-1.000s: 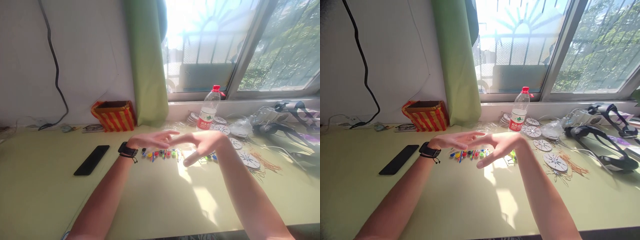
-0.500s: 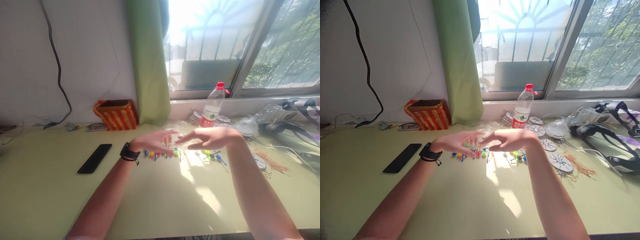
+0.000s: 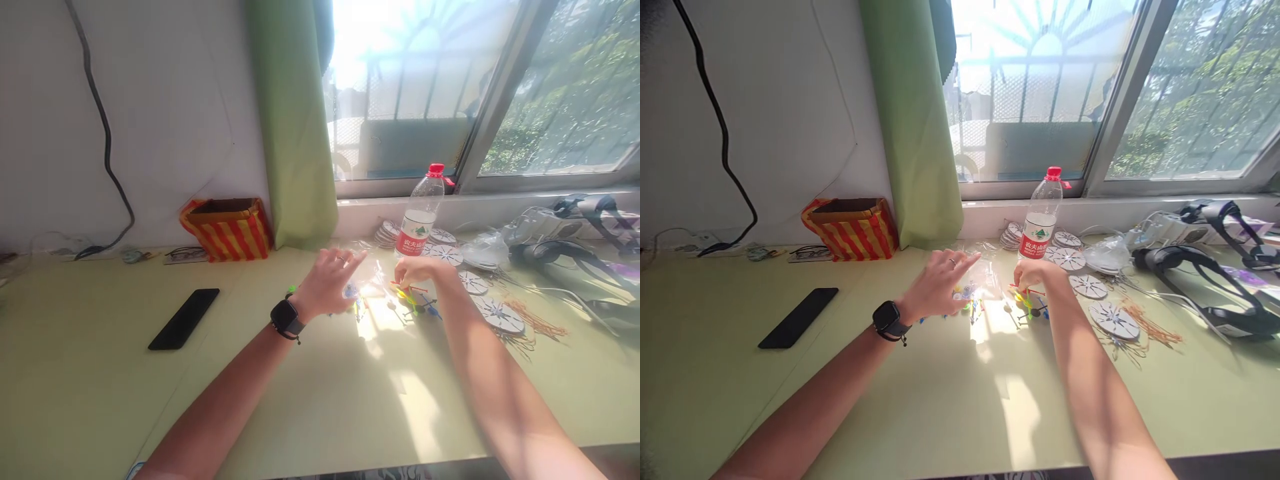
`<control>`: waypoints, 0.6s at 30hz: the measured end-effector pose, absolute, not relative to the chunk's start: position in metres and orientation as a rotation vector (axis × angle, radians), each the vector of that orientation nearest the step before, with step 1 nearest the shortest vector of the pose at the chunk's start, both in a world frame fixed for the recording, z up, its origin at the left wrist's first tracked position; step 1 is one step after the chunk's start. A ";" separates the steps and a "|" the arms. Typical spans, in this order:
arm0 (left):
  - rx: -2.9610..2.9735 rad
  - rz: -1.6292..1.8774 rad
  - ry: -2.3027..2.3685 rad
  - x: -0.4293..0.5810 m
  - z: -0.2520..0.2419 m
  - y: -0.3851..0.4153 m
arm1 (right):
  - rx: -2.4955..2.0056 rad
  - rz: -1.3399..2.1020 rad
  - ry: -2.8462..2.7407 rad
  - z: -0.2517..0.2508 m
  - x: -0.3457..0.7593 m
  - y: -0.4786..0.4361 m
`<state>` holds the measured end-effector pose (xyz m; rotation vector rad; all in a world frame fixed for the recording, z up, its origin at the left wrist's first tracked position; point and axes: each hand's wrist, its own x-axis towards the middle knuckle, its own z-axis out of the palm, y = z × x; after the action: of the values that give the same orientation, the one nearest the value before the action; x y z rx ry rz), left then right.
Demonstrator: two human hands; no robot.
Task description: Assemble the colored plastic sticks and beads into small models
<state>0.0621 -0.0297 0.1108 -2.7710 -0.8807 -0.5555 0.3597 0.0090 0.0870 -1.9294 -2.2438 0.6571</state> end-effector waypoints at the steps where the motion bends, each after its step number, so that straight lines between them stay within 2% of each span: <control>1: -2.784 -0.533 -0.856 0.064 0.108 -0.030 | -1.949 0.711 -2.275 0.085 0.359 0.010; 3: -2.802 -0.498 -0.829 0.065 0.104 -0.030 | -1.999 0.843 -2.332 0.084 0.360 0.011; 8: -2.815 -0.437 -0.874 0.062 0.105 -0.029 | -2.040 0.823 -2.308 0.089 0.366 0.014; 13: -2.831 -0.458 -0.914 0.055 0.111 -0.026 | -1.965 0.738 -2.228 0.102 0.371 0.011; 18: -2.899 -0.626 -0.985 0.044 0.112 -0.014 | -1.726 0.564 -1.998 0.117 0.365 0.003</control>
<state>0.0435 -0.0141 0.1121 -2.8990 -0.9851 -0.6265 0.3654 0.0032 0.1165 -1.7257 -1.9985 0.5637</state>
